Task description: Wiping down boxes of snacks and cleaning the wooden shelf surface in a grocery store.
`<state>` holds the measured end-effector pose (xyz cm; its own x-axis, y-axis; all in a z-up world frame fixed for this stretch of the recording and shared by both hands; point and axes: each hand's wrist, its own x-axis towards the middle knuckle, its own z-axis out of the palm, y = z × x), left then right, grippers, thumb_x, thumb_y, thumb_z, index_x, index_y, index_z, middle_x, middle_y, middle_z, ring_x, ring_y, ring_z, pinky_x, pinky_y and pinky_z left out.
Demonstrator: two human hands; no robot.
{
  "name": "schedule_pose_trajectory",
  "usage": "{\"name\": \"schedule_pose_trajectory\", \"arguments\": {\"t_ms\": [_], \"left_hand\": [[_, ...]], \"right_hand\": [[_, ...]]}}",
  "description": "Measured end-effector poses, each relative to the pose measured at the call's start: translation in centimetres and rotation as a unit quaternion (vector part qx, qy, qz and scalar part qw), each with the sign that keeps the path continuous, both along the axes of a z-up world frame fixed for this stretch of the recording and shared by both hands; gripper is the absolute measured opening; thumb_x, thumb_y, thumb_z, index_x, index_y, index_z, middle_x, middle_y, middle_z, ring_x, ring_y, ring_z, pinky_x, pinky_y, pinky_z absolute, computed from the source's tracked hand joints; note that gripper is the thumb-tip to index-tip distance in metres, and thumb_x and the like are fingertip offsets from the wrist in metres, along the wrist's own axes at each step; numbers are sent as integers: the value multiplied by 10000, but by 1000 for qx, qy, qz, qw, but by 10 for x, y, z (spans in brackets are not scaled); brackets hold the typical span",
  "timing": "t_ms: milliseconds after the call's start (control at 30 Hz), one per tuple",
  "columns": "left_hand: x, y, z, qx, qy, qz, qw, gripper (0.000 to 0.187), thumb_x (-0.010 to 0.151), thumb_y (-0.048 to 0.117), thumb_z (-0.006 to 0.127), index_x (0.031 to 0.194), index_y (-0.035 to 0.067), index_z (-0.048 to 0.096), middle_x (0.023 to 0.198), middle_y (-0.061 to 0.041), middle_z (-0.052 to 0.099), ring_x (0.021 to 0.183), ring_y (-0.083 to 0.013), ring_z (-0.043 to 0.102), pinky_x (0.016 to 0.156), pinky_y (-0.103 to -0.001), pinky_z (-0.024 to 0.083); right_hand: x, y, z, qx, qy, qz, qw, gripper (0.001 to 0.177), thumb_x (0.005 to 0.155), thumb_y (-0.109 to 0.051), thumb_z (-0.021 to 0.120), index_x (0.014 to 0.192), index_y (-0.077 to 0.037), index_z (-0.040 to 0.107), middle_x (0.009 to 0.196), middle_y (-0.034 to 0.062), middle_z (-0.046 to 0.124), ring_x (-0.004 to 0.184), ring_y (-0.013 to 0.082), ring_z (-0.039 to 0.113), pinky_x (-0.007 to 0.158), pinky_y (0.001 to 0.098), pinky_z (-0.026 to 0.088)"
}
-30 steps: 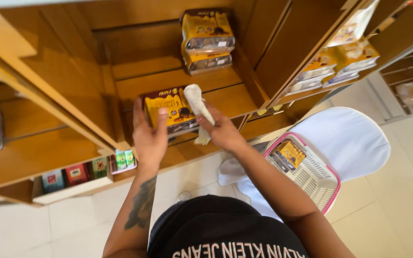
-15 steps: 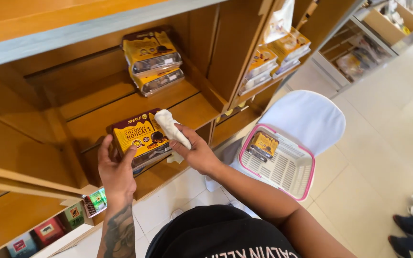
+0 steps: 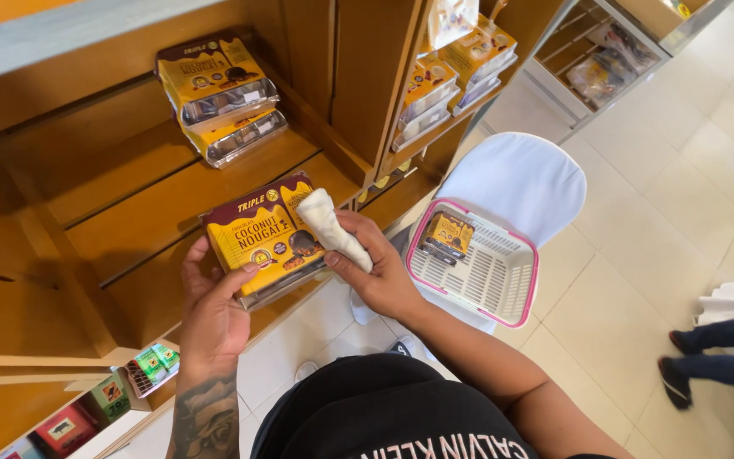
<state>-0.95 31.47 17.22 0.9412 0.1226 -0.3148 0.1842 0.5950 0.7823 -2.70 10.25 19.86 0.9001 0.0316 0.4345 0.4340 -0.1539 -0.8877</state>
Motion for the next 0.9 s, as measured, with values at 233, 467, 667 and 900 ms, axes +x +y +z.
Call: {"name": "schedule_pose_trajectory", "arguments": {"t_ms": [233, 467, 667, 900], "left_hand": [[-8, -6, -25, -95, 84, -66, 990, 392, 883, 178, 727, 1240, 259, 585, 1160, -33, 652, 1081, -253, 656, 894, -455, 544], [-22, -30, -22, -64, 54, -86, 993, 505, 804, 37, 710, 1284, 95, 567, 1120, -110, 656, 956, -245, 655, 800, -393, 538], [-28, -51, -18, -105, 4, -89, 991, 473, 892, 55, 634, 1351, 78, 524, 1174, -89, 658, 976, -164, 649, 809, -240, 525], [-25, -54, -22, -38, 97, -63, 993, 580, 840, 161, 770, 1352, 199, 502, 1248, -98, 624, 1145, -273, 626, 937, -496, 541]], "right_hand": [[-24, -12, 20, -38, -3, 8, 999, 377, 931, -101, 738, 1286, -23, 643, 1352, 184, 602, 1315, 332, 562, 1096, 493, 417], [-40, -28, 40, -357, -84, -63, 928, 463, 858, -165, 734, 1312, -106, 661, 1399, 167, 578, 1064, 387, 557, 966, 462, 464], [-55, -7, 49, -453, -106, -5, 885, 490, 789, -105, 737, 1268, -38, 658, 1345, 164, 589, 995, 330, 530, 866, 409, 490], [-32, -34, 27, -450, -134, -44, 882, 473, 812, -121, 701, 1279, -58, 669, 1256, 209, 637, 949, 411, 610, 887, 450, 464]]}}
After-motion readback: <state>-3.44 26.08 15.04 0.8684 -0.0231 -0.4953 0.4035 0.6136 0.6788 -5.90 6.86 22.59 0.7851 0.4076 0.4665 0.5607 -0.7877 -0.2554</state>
